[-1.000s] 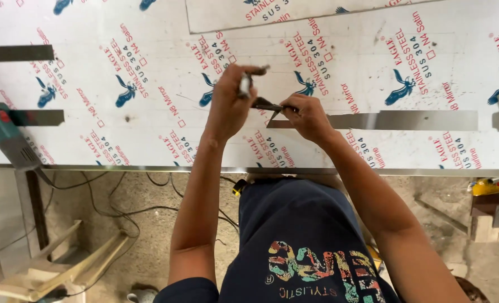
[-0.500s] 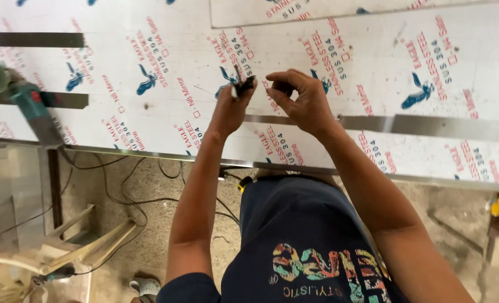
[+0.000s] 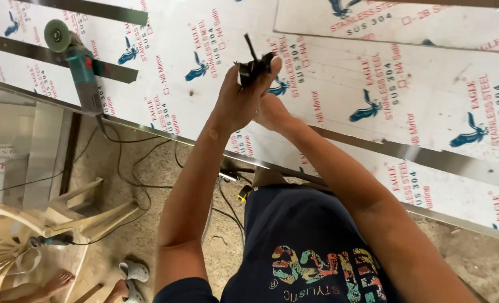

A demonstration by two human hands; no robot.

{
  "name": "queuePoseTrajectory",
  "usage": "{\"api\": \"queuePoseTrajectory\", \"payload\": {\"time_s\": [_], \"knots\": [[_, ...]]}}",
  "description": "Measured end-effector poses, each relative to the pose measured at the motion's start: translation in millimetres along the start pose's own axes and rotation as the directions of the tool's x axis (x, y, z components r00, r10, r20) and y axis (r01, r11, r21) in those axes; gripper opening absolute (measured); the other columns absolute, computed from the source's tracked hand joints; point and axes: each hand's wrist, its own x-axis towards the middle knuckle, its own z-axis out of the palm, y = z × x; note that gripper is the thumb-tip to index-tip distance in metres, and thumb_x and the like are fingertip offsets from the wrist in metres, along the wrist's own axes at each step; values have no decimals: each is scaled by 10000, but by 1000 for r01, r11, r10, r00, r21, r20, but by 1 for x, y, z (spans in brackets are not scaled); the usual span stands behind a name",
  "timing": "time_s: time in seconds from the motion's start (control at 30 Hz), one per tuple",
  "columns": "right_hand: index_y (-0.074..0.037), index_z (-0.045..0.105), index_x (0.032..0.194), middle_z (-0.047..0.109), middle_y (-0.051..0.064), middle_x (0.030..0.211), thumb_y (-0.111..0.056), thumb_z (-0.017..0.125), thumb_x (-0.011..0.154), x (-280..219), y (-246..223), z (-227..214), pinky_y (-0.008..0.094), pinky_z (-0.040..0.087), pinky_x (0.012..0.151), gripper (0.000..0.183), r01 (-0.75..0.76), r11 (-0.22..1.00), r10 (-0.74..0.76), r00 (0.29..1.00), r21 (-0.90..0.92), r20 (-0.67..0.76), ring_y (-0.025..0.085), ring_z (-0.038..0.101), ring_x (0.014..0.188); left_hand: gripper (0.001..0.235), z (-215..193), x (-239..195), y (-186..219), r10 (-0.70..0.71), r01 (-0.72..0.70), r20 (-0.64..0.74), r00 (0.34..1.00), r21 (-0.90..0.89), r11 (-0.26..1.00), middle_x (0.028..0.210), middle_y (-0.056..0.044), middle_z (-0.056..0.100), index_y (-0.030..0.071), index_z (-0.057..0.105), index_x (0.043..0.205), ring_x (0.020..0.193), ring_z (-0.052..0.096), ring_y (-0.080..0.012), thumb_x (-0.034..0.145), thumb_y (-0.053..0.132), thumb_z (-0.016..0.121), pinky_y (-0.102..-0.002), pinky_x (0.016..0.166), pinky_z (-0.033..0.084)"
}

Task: Peeling off the protective plastic film from a strip of cut stainless steel.

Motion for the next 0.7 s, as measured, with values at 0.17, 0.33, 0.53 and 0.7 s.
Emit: {"api": "queuePoseTrajectory", "payload": {"time_s": [0.17, 0.33, 0.53, 0.7], "knots": [[16, 656, 1036, 705, 119, 945, -130, 652, 995, 63, -23, 34, 327, 590, 717, 152, 23, 978, -37, 997, 207, 66, 177, 711, 862, 322, -103, -3, -16, 138, -137, -1, 990, -108, 985, 1023, -39, 734, 10, 683, 1208, 953, 684, -118, 1082, 302, 638, -288, 825, 567], [5, 765, 983, 675, 105, 761, -107, 737, 983, 92, -130, -1, 348, 422, 549, 115, -71, 994, 77, 994, 80, -72, 176, 543, 616, 218, -214, -1, -27, 13, -26, -195, 981, -67, 997, 816, -60, 610, 9, 671, 1044, 697, 509, -164, 1105, 218, 666, -281, 705, 448], [-13, 766, 1022, 728, 98, 875, -40, 718, 959, 118, -169, 4, 301, 501, 622, 84, 74, 994, -62, 989, 83, -131, 149, 653, 711, 244, -216, 13, -136, 218, -238, 98, 971, 481, 844, 1125, -110, 661, 64, 688, 1080, 985, 589, -204, 849, 95, 761, -317, 838, 551], [-19, 766, 1056, 746, 92, 950, -16, 712, 971, 132, -182, 7, 285, 554, 695, 100, 83, 988, -61, 985, 132, -160, 154, 710, 814, 141, -219, 16, -143, -3, -28, 74, 997, 419, 907, 1004, -86, 675, 82, 730, 1035, 970, 596, -209, 907, 24, 731, -322, 844, 527]]}}
